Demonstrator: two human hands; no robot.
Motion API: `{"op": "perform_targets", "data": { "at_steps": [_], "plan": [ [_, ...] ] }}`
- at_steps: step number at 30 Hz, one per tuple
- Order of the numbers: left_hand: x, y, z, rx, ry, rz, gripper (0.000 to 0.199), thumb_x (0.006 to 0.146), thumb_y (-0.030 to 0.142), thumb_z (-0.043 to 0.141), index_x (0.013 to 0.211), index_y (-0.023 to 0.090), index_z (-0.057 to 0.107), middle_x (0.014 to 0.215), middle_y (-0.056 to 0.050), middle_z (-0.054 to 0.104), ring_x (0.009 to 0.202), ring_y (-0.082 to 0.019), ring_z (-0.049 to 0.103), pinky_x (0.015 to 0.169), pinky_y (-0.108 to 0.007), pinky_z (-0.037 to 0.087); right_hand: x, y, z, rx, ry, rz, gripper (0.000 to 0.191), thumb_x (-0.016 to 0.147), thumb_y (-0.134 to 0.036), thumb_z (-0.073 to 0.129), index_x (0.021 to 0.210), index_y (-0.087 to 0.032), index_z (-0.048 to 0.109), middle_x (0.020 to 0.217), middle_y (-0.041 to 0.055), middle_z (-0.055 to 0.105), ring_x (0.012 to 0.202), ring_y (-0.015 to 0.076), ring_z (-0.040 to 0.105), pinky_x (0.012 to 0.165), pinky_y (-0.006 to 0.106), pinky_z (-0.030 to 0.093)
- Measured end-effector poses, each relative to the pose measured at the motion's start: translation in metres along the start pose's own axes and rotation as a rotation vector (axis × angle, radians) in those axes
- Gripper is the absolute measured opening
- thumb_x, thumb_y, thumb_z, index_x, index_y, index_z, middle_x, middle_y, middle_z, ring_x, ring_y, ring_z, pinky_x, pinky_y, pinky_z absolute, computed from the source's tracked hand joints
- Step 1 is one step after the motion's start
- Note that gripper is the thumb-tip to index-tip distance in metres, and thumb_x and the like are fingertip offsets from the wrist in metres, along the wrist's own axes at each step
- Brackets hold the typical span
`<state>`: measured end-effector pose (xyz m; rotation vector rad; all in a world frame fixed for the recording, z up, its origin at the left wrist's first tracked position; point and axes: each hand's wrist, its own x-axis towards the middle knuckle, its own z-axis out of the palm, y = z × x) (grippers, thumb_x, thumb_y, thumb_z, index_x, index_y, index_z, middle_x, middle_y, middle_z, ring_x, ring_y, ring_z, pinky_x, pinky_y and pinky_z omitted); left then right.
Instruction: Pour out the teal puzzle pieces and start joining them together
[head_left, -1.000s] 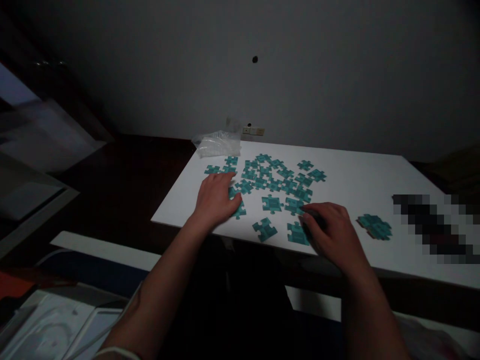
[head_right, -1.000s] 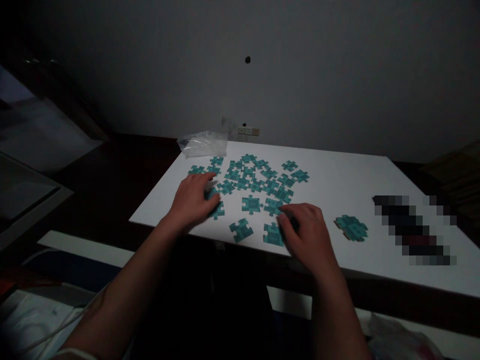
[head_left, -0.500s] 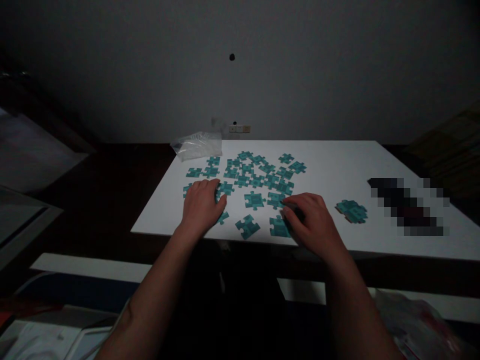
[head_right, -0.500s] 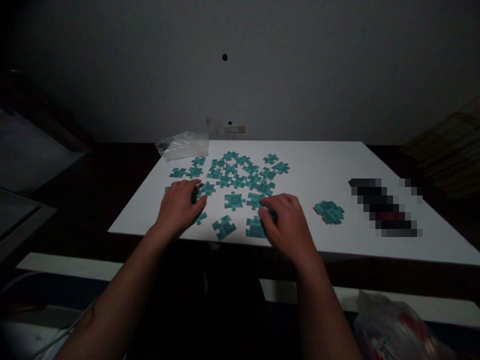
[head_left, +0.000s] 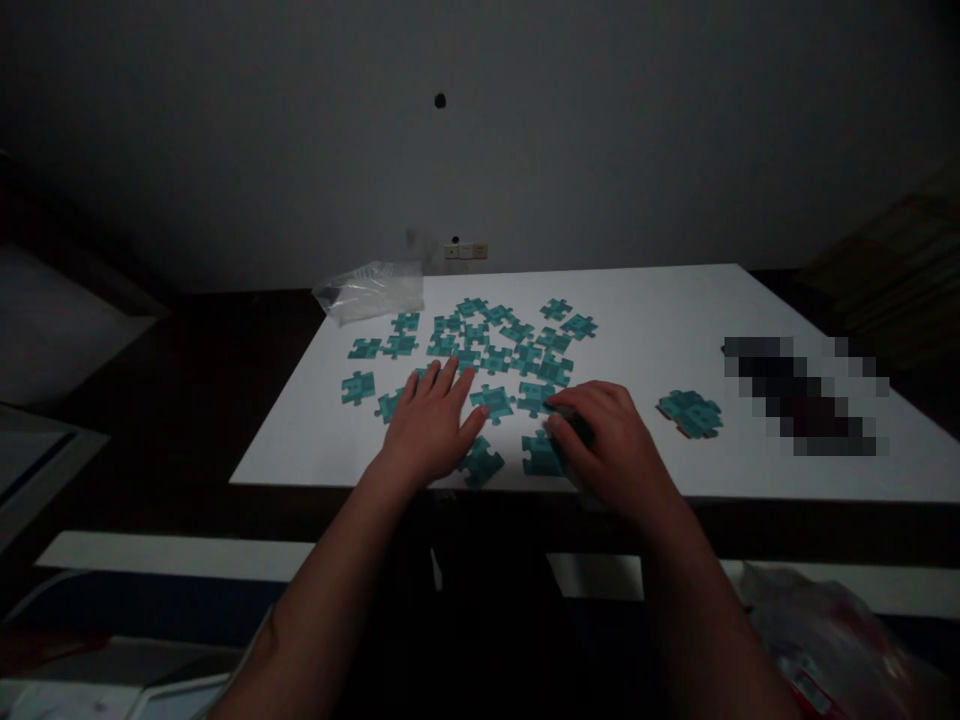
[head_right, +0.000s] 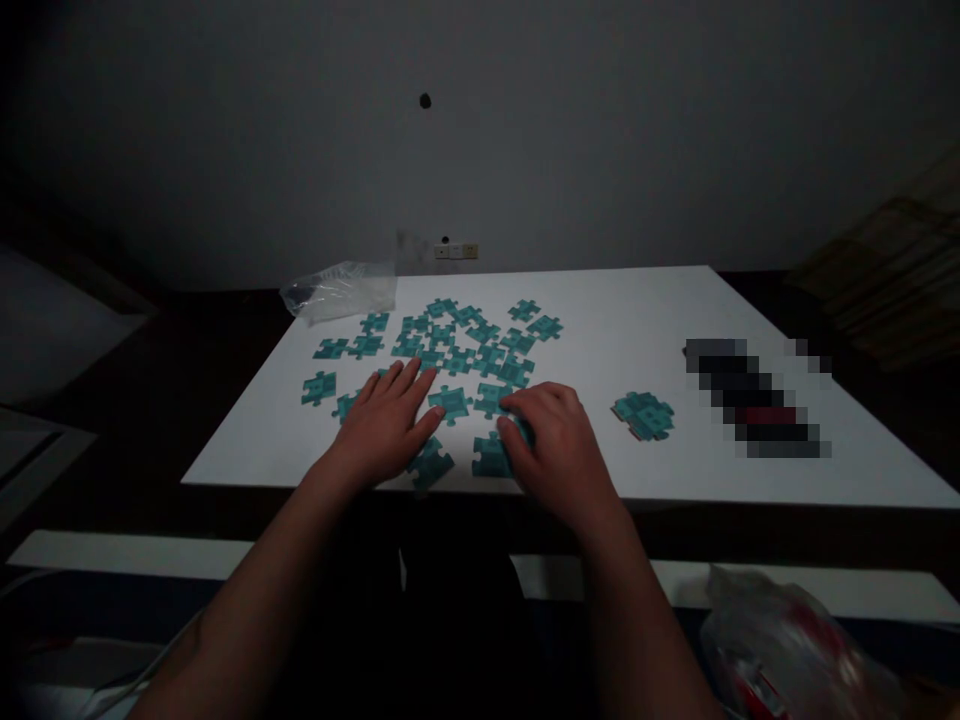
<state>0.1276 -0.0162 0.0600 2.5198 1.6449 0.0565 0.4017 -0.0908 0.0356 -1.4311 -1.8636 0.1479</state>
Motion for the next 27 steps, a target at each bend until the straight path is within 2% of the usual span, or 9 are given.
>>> {"op": "perform_targets", "data": {
  "at_steps": [8, 13, 16, 21, 27],
  "plan": [
    [-0.0018, -0.0002, -0.001, -0.005, -0.017, -0.008, 0.075, 0.128, 0.062, 0.051, 0.195, 0.029, 0.046, 0.209, -0.01, 0.031, 0.195, -0.041, 0.027, 0.159, -0.07, 0.027, -0.0022, 0.0032, 0.0002, 0.011, 0.006, -0.027, 0.023, 0.12, -0.038, 0.069, 0.131, -0.032, 0.087, 0.127, 0.0129, 0.09, 0.131, 0.0443, 0.077, 0.115, 0.068, 0.066],
    [-0.003, 0.0006, -0.0021, -0.002, -0.009, -0.01, 0.073, 0.128, 0.06, 0.052, 0.193, 0.027, 0.048, 0.208, -0.011, 0.034, 0.195, -0.04, 0.03, 0.159, -0.068, 0.028, -0.0023, 0.0031, 0.0, 0.022, 0.003, -0.01, 0.023, 0.118, -0.04, 0.069, 0.129, -0.032, 0.087, 0.125, 0.0114, 0.091, 0.131, 0.0439, 0.077, 0.116, 0.068, 0.065],
    [-0.0038, -0.0007, -0.0001, -0.003, 0.016, -0.002, 0.07, 0.128, 0.06, 0.051, 0.191, 0.03, 0.05, 0.207, -0.01, 0.038, 0.194, -0.039, 0.033, 0.158, -0.067, 0.029, -0.0016, 0.0021, 0.0, 0.017, -0.002, -0.001, 0.024, 0.118, -0.041, 0.068, 0.129, -0.031, 0.087, 0.125, 0.0116, 0.091, 0.131, 0.0425, 0.077, 0.117, 0.067, 0.065],
    [-0.0051, -0.0011, 0.0, -0.022, 0.039, 0.009, 0.065, 0.128, 0.056, 0.053, 0.189, 0.031, 0.055, 0.205, -0.011, 0.043, 0.192, -0.04, 0.037, 0.156, -0.07, 0.033, 0.0003, -0.0018, -0.0009, 0.011, -0.02, 0.032, 0.024, 0.117, -0.039, 0.068, 0.128, -0.031, 0.088, 0.125, 0.0127, 0.091, 0.131, 0.0421, 0.077, 0.118, 0.067, 0.065],
    [-0.0069, -0.0017, -0.001, -0.047, 0.069, 0.027, 0.063, 0.128, 0.054, 0.054, 0.186, 0.028, 0.059, 0.202, -0.015, 0.048, 0.19, -0.041, 0.041, 0.154, -0.072, 0.036, 0.0022, -0.0053, -0.0019, -0.026, -0.048, 0.048, 0.027, 0.117, -0.034, 0.067, 0.128, -0.024, 0.089, 0.126, 0.0171, 0.091, 0.131, 0.0419, 0.076, 0.118, 0.064, 0.064]
  ]
}}
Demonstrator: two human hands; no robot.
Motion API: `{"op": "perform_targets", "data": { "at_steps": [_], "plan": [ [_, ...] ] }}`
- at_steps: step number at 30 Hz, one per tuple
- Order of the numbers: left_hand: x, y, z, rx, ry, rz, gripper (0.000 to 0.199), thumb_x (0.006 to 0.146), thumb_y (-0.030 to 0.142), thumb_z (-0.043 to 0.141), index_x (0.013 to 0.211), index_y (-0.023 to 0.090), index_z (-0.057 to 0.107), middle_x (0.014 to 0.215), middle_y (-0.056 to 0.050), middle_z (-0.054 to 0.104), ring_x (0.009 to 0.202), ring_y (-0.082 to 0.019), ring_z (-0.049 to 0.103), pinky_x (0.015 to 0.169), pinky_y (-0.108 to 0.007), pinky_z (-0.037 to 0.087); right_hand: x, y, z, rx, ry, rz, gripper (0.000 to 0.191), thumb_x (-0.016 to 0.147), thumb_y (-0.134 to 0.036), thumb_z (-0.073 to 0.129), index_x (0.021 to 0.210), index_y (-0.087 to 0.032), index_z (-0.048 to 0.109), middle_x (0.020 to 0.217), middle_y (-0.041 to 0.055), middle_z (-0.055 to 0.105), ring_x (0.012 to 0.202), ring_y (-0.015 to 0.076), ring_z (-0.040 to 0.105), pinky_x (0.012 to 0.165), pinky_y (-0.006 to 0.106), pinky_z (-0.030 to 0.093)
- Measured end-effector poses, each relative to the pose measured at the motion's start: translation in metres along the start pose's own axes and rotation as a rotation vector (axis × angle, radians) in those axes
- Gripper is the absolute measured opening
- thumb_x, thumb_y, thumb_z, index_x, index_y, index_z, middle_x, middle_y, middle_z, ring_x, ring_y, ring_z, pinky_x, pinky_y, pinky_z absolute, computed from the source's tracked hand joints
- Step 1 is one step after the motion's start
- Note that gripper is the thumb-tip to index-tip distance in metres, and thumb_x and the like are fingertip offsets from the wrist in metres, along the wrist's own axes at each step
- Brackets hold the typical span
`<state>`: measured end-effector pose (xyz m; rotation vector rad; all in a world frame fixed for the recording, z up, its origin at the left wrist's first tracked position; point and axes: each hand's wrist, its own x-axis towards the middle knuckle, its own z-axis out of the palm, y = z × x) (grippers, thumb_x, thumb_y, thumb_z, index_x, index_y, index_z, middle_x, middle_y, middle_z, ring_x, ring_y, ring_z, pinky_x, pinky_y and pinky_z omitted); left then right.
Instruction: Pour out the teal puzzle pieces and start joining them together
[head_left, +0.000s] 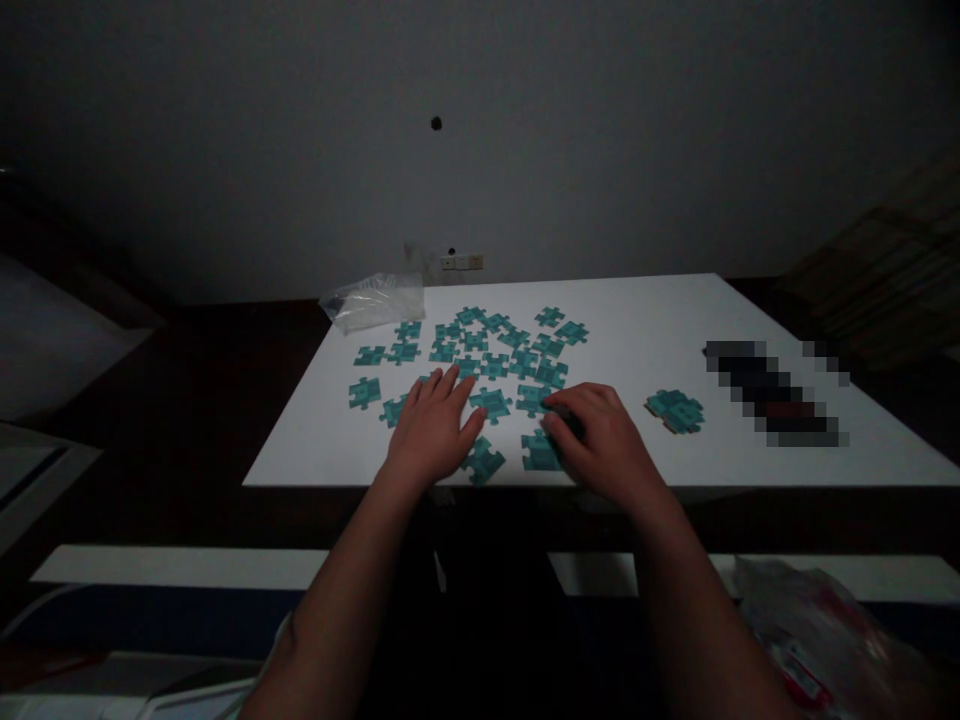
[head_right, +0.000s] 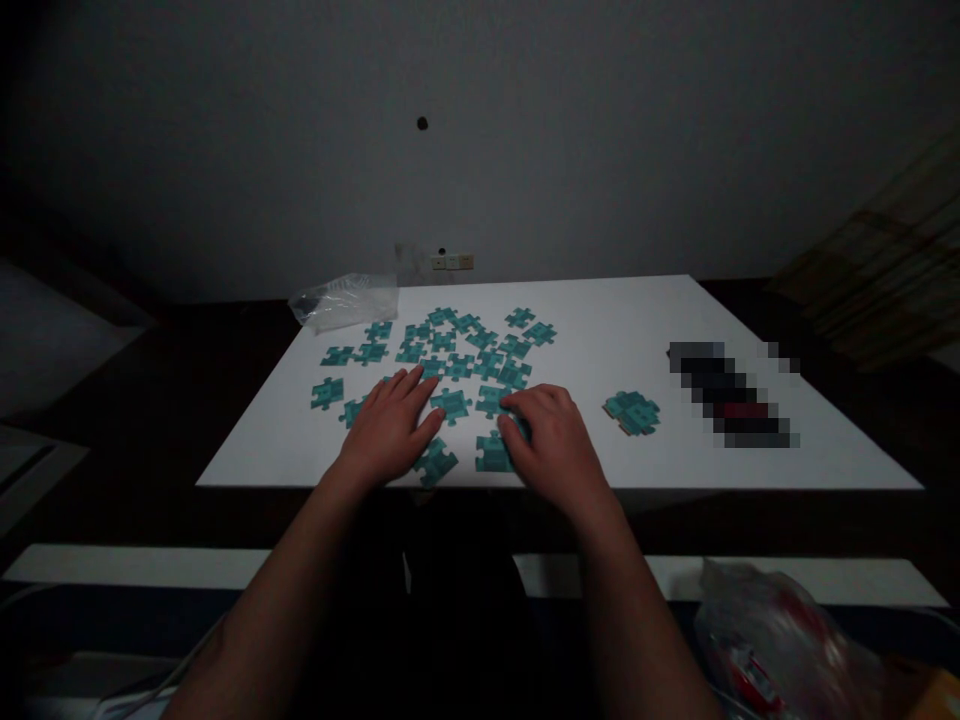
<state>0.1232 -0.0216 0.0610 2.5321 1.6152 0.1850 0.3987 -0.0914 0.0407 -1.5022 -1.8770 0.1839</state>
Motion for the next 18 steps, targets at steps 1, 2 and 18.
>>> {"op": "perform_targets", "data": {
  "at_steps": [1, 2, 18],
  "plan": [
    [-0.0003, -0.0002, 0.0001, -0.002, 0.003, 0.0, 0.063, 0.128, 0.054, 0.054, 0.185, 0.029, 0.06, 0.201, -0.014, 0.048, 0.19, -0.04, 0.042, 0.154, -0.071, 0.036, 0.0003, -0.0002, -0.0001, -0.006, -0.001, -0.003, 0.027, 0.118, -0.034, 0.066, 0.128, -0.024, 0.089, 0.125, 0.0167, 0.091, 0.131, 0.0417, 0.076, 0.118, 0.063, 0.064],
    [-0.0005, -0.0003, 0.0, -0.003, 0.006, -0.001, 0.063, 0.128, 0.054, 0.054, 0.185, 0.029, 0.06, 0.201, -0.014, 0.049, 0.19, -0.04, 0.042, 0.154, -0.07, 0.037, 0.0005, -0.0003, -0.0002, -0.012, 0.0, -0.006, 0.027, 0.118, -0.034, 0.065, 0.128, -0.024, 0.089, 0.124, 0.0165, 0.091, 0.131, 0.0415, 0.076, 0.119, 0.063, 0.064],
    [-0.001, 0.0012, -0.0013, -0.022, 0.003, -0.002, 0.061, 0.127, 0.048, 0.057, 0.183, 0.024, 0.062, 0.2, -0.017, 0.051, 0.188, -0.041, 0.044, 0.154, -0.071, 0.036, -0.0015, 0.003, 0.0025, -0.025, 0.023, -0.011, 0.021, 0.117, -0.034, 0.07, 0.128, -0.03, 0.087, 0.124, 0.0114, 0.09, 0.131, 0.04, 0.078, 0.115, 0.063, 0.065]
  ]
}}
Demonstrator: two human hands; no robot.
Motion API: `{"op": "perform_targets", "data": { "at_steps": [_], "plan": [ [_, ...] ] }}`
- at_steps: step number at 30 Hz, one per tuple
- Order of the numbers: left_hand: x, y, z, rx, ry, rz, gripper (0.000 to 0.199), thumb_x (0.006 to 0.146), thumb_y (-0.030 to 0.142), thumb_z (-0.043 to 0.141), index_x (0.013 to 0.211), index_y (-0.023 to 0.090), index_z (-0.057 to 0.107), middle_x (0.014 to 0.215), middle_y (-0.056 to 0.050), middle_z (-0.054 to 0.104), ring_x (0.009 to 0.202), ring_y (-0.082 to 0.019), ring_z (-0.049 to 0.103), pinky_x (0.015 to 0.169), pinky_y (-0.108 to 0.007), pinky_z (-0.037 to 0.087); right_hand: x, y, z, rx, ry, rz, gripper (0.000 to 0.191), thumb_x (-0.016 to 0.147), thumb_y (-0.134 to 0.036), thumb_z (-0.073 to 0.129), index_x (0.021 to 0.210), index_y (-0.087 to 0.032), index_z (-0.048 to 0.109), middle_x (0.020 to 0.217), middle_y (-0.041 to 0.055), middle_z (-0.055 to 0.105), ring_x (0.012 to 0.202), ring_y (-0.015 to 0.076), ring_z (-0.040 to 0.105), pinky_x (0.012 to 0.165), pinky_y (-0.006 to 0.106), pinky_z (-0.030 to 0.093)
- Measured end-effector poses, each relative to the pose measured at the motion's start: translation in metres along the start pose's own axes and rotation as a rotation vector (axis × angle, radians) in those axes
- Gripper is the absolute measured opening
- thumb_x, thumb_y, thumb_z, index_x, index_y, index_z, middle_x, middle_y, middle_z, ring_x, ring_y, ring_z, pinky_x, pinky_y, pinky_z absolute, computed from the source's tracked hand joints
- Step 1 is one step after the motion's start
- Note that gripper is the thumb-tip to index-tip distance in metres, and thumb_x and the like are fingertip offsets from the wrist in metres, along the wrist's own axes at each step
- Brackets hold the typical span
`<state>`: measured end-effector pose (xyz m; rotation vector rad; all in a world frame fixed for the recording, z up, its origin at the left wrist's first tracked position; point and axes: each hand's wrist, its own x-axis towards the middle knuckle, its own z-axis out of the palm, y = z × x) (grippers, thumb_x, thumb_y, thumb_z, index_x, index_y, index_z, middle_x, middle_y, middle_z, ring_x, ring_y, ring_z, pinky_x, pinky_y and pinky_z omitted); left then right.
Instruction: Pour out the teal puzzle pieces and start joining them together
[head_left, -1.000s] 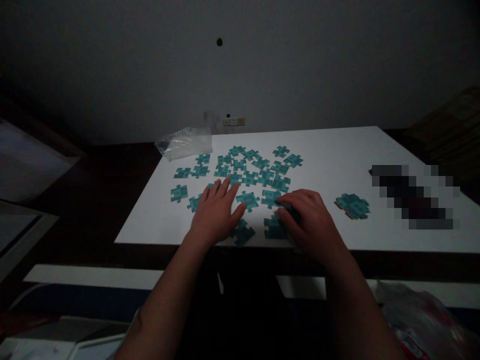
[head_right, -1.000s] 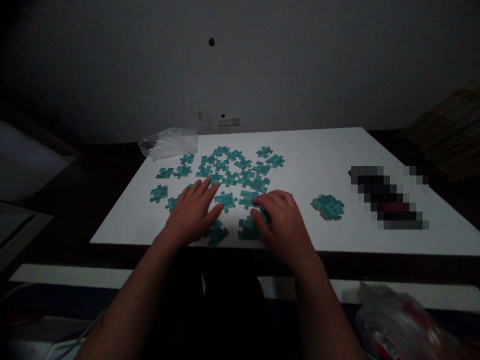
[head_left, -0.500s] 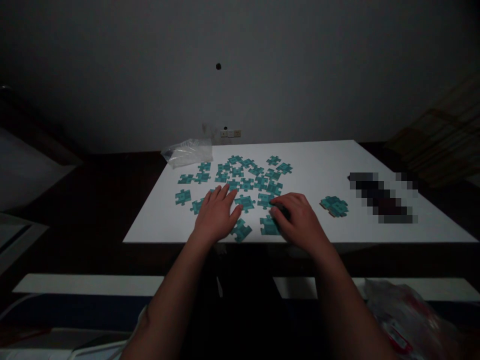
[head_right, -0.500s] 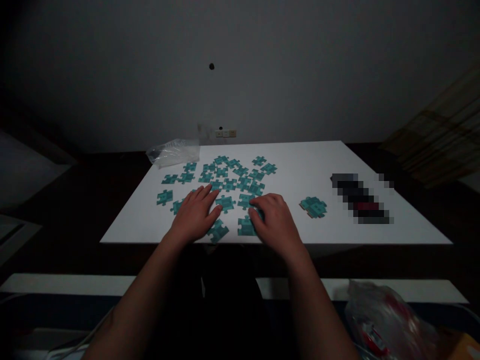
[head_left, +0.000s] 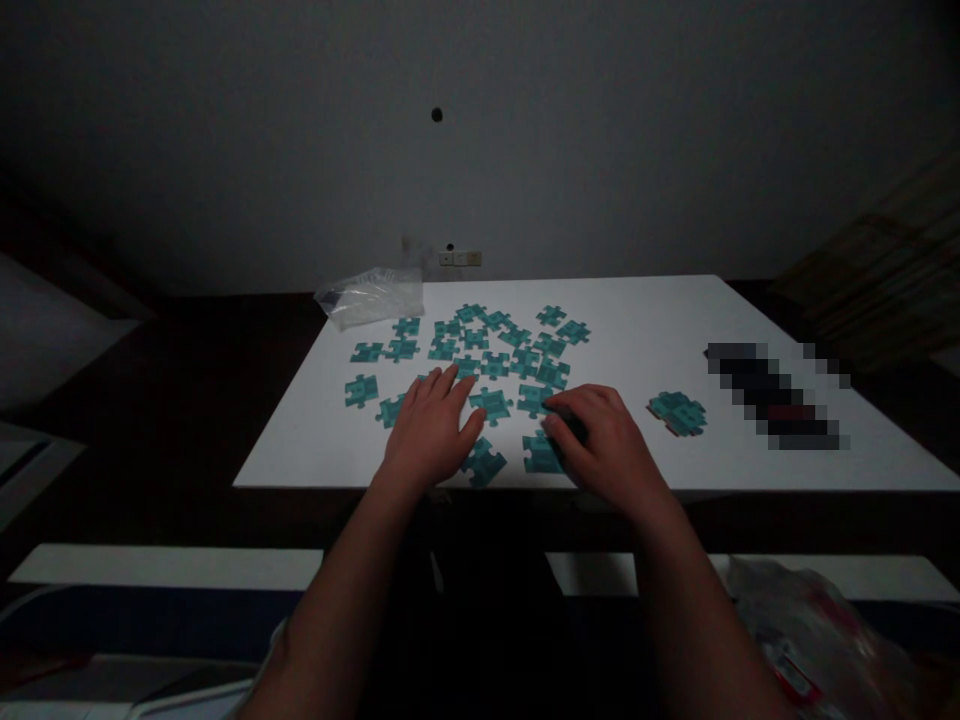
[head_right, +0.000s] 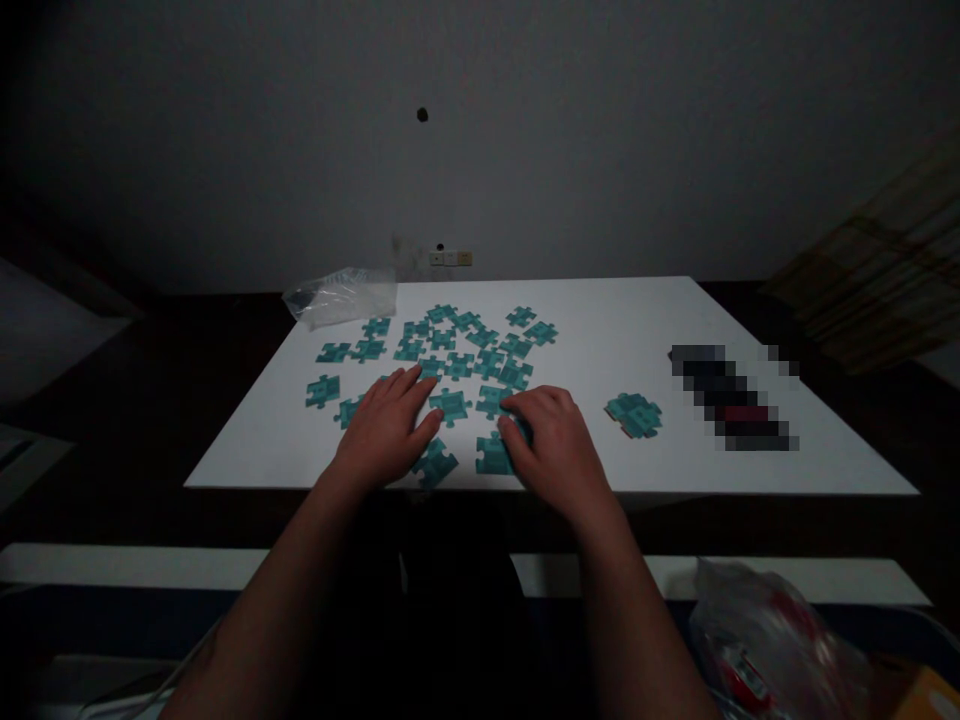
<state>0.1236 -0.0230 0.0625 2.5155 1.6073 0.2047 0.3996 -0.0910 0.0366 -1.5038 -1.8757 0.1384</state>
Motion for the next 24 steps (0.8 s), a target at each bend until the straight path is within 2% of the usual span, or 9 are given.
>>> {"op": "perform_targets", "data": {
  "at_steps": [5, 13, 24],
  "plan": [
    [0.002, -0.002, 0.002, 0.002, -0.007, -0.003, 0.06, 0.125, 0.045, 0.06, 0.182, 0.025, 0.061, 0.199, -0.016, 0.052, 0.188, -0.042, 0.044, 0.155, -0.071, 0.036, 0.0, -0.004, -0.004, 0.022, -0.017, 0.003, 0.023, 0.119, -0.035, 0.068, 0.13, -0.034, 0.088, 0.125, 0.0118, 0.09, 0.132, 0.0427, 0.078, 0.115, 0.067, 0.065],
    [0.002, -0.008, 0.01, 0.02, 0.016, 0.029, 0.058, 0.125, 0.045, 0.063, 0.179, 0.026, 0.06, 0.197, -0.017, 0.054, 0.186, -0.044, 0.047, 0.154, -0.071, 0.038, -0.003, -0.001, -0.005, 0.008, -0.007, -0.066, 0.024, 0.122, -0.035, 0.065, 0.132, -0.025, 0.084, 0.126, 0.0159, 0.09, 0.128, 0.0412, 0.078, 0.111, 0.062, 0.066],
    [0.002, -0.01, 0.01, 0.024, 0.005, 0.04, 0.058, 0.121, 0.042, 0.069, 0.177, 0.028, 0.061, 0.199, -0.018, 0.051, 0.186, -0.046, 0.047, 0.153, -0.074, 0.04, -0.003, -0.004, -0.008, 0.017, -0.033, -0.034, 0.022, 0.118, -0.033, 0.065, 0.132, -0.031, 0.082, 0.127, 0.0139, 0.089, 0.128, 0.0413, 0.079, 0.109, 0.063, 0.066]
  ]
}}
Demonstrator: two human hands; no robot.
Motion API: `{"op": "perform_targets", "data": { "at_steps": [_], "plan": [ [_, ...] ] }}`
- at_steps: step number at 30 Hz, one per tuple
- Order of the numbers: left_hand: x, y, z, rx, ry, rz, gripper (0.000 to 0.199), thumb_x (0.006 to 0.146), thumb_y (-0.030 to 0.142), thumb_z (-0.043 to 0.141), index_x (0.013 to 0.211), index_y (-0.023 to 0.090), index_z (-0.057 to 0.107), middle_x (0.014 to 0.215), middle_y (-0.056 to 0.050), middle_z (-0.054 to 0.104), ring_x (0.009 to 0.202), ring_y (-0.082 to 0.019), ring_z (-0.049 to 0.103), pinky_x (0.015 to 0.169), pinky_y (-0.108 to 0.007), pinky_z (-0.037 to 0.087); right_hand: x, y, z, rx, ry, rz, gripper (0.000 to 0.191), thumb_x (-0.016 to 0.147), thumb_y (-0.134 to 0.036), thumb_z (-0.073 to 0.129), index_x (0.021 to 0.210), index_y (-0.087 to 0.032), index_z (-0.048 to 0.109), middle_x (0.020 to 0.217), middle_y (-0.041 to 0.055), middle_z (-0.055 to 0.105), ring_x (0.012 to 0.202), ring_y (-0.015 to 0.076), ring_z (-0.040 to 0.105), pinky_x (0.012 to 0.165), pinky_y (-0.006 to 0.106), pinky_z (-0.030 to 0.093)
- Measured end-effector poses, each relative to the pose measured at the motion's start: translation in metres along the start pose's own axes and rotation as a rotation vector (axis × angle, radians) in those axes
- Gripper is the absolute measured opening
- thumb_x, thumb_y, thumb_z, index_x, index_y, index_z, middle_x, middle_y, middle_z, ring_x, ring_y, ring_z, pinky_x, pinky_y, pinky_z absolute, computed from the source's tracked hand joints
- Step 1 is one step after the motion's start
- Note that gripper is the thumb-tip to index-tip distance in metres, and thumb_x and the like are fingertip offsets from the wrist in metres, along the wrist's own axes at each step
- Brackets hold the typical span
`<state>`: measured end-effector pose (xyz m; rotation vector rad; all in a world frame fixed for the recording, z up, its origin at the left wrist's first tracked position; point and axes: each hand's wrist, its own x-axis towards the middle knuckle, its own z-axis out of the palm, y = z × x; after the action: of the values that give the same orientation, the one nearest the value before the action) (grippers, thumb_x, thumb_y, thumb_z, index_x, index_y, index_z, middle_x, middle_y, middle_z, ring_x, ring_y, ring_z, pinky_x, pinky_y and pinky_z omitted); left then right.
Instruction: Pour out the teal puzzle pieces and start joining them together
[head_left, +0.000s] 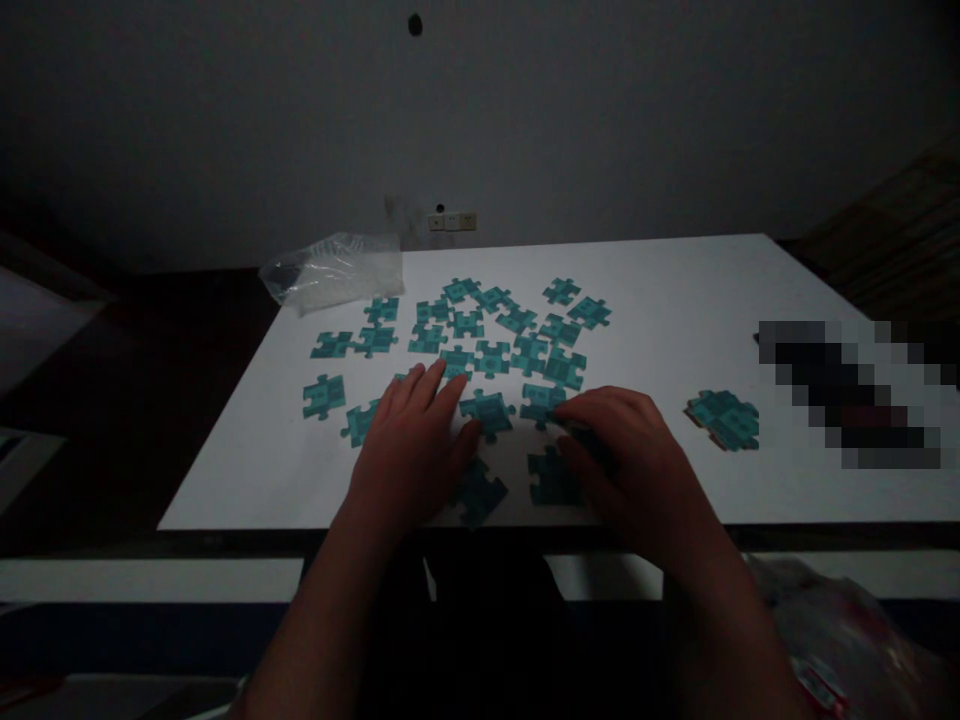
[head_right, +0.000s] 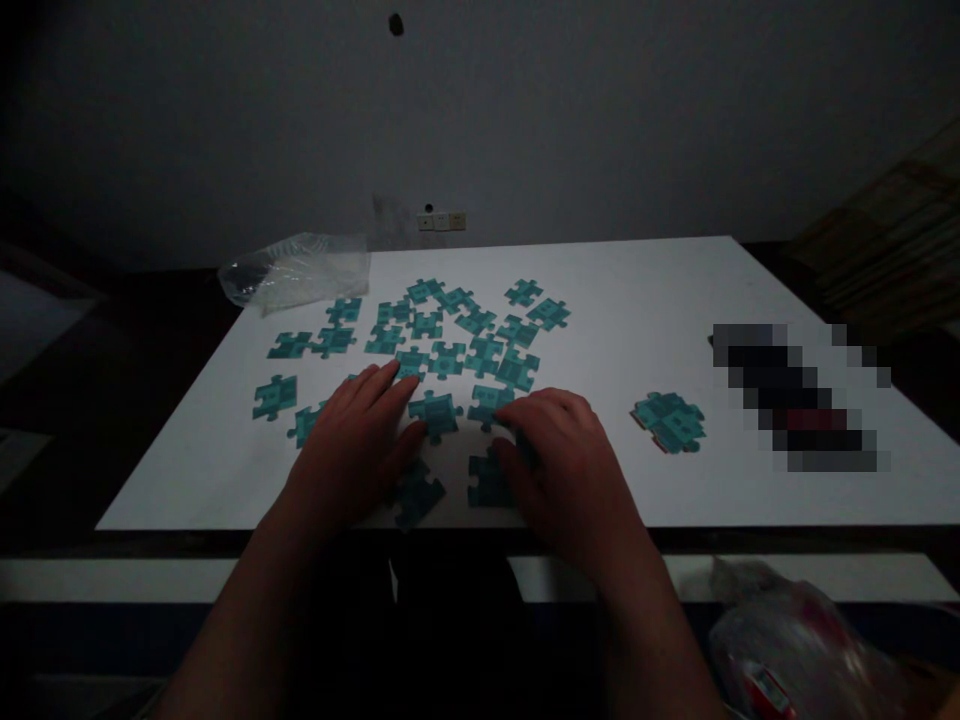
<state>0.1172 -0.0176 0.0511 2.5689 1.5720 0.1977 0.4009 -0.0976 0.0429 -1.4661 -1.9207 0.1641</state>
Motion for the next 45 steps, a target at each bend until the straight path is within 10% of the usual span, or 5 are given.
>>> {"op": "perform_targets", "data": {
  "at_steps": [21, 39, 45],
  "plan": [
    [-0.001, 0.007, -0.003, -0.034, 0.066, -0.029, 0.055, 0.124, 0.043, 0.06, 0.174, 0.023, 0.067, 0.192, -0.018, 0.061, 0.181, -0.042, 0.053, 0.153, -0.068, 0.039, 0.003, 0.002, 0.004, -0.011, -0.033, 0.045, 0.029, 0.121, -0.037, 0.064, 0.132, -0.022, 0.087, 0.127, 0.0174, 0.09, 0.132, 0.0419, 0.076, 0.118, 0.063, 0.063],
    [-0.002, 0.007, -0.002, -0.141, 0.222, -0.047, 0.038, 0.12, 0.034, 0.064, 0.149, 0.018, 0.085, 0.157, -0.02, 0.08, 0.154, -0.039, 0.07, 0.141, -0.059, 0.052, 0.008, 0.022, 0.015, -0.035, 0.194, 0.063, 0.024, 0.114, -0.042, 0.063, 0.119, -0.032, 0.085, 0.126, 0.013, 0.089, 0.122, 0.0393, 0.08, 0.11, 0.062, 0.065],
    [-0.001, 0.008, 0.0, -0.118, 0.231, -0.092, 0.038, 0.12, 0.035, 0.064, 0.146, 0.015, 0.083, 0.152, -0.021, 0.08, 0.15, -0.041, 0.07, 0.139, -0.06, 0.052, 0.048, 0.006, 0.025, -0.207, 0.012, 0.037, 0.03, 0.115, -0.037, 0.063, 0.125, -0.026, 0.089, 0.129, 0.0184, 0.088, 0.123, 0.0413, 0.076, 0.111, 0.06, 0.06]
  ]
}}
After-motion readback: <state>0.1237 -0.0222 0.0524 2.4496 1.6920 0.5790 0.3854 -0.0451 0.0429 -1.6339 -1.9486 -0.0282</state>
